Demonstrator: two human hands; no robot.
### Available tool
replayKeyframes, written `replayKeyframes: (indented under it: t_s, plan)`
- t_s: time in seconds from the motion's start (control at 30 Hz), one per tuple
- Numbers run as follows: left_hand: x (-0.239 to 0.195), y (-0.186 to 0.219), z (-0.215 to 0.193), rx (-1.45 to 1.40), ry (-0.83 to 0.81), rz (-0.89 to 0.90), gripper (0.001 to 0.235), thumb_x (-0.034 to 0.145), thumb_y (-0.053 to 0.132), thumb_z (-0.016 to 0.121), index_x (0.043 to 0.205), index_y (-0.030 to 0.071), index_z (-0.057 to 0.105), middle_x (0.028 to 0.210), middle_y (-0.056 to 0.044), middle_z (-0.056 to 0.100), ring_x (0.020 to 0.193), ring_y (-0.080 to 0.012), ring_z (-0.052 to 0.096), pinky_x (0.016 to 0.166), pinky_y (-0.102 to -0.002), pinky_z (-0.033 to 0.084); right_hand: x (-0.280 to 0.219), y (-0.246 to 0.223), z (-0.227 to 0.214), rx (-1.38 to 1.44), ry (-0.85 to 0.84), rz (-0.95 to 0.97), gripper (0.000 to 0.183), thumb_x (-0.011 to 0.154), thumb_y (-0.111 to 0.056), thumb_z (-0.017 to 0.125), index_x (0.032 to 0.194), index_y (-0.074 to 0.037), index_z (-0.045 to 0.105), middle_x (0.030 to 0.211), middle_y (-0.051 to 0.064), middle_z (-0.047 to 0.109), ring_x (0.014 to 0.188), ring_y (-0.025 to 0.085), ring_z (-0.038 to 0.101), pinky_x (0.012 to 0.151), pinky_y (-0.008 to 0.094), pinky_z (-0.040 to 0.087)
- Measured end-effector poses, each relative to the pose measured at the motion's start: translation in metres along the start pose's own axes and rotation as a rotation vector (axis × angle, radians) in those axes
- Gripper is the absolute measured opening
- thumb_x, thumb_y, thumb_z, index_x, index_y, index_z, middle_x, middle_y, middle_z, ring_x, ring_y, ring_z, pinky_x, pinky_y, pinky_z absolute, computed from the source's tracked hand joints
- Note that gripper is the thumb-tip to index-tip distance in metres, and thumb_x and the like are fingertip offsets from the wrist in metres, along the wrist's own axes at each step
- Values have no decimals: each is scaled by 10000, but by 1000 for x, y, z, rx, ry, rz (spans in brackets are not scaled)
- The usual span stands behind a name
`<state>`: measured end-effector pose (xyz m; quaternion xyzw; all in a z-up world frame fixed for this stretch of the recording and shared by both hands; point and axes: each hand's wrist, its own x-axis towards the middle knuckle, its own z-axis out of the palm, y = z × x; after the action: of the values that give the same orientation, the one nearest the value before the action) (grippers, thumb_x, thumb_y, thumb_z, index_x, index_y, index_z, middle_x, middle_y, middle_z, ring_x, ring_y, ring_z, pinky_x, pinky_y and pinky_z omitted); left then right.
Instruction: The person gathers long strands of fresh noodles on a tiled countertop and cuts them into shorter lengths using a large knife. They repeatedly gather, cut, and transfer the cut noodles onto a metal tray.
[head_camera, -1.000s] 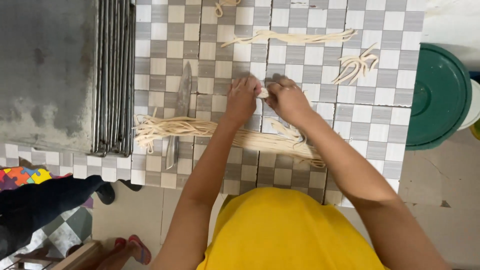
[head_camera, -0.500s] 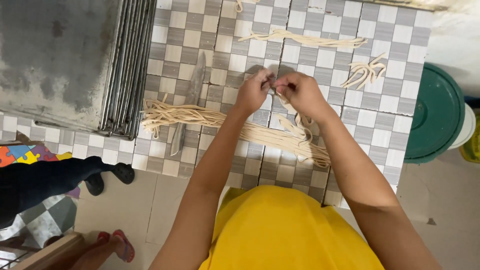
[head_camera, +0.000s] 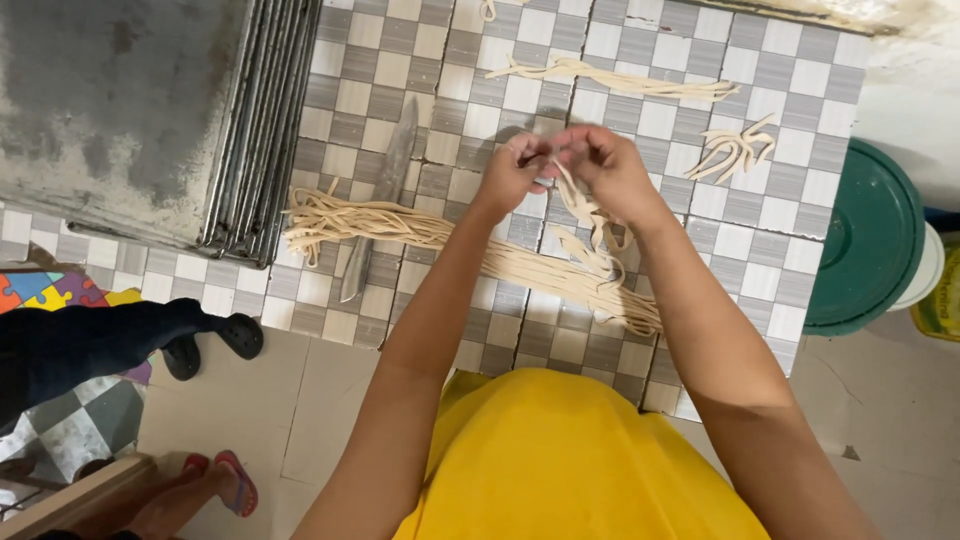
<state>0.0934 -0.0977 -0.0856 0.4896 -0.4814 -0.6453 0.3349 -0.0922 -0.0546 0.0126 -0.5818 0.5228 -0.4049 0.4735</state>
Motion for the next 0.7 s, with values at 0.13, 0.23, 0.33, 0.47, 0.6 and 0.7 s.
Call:
replayKeyframes:
  t_s: [0.13, 0.23, 0.33, 0.47, 0.6, 0.7]
  plan:
    - [-13, 18, 5, -104, -17, -36, 261, 1030, -13, 594, 1291, -21, 605, 1232, -180, 680, 1020, -228, 775, 782, -299, 709, 11, 0, -2, 186, -24, -74, 317, 988, 32, 706, 1292, -58, 713, 947, 72, 724, 834, 124, 679, 820, 272, 571]
    - [-4, 9, -1, -147, -33, -16, 226, 1012, -11, 600, 1173, 46, 748, 1121, -153, 706, 943, -203, 773, 802, -323, 724, -6, -5, 1, -195, -53, 94, 301, 946, -38, 662, 1240, -25, 723, 884, 189, 746, 756, 316, 742, 792, 441, 567]
    - [-4, 10, -2, -179, -10, -21, 235, 955, -12, 654, 1155, 38, 768, 1042, -134, 675, 914, -219, 776, 819, -338, 725, -3, 26, 1, -382, -9, 200, 304, 922, -178, 732, 1225, -167, 752, 918, 110, 775, 871, 330, 769, 812, 436, 580]
    - [-3, 5, -1, -185, -33, 8, 231, 964, 48, 696, 1183, 33, 765, 1035, -133, 674, 935, -205, 758, 832, -332, 710, -4, 29, 2, -411, -6, 176, 304, 916, -170, 725, 1219, -159, 751, 954, 111, 779, 913, 340, 767, 852, 452, 582]
    - [-10, 17, 2, 75, -46, 107, 321, 942, 34, 748, 1247, 134, 737, 1027, -88, 732, 960, -161, 749, 821, -278, 686, 2, 43, -5, -480, -13, 42, 303, 899, -151, 771, 1198, -105, 763, 986, 157, 759, 930, 406, 751, 831, 496, 591]
    - [-18, 37, 8, 277, -23, 219, 364, 951, 81, 786, 1285, 179, 678, 1070, -90, 786, 1030, -217, 772, 875, -322, 670, -3, 21, -7, -388, -8, -67, 288, 903, -106, 805, 1180, -42, 765, 981, 207, 721, 914, 428, 740, 816, 499, 592]
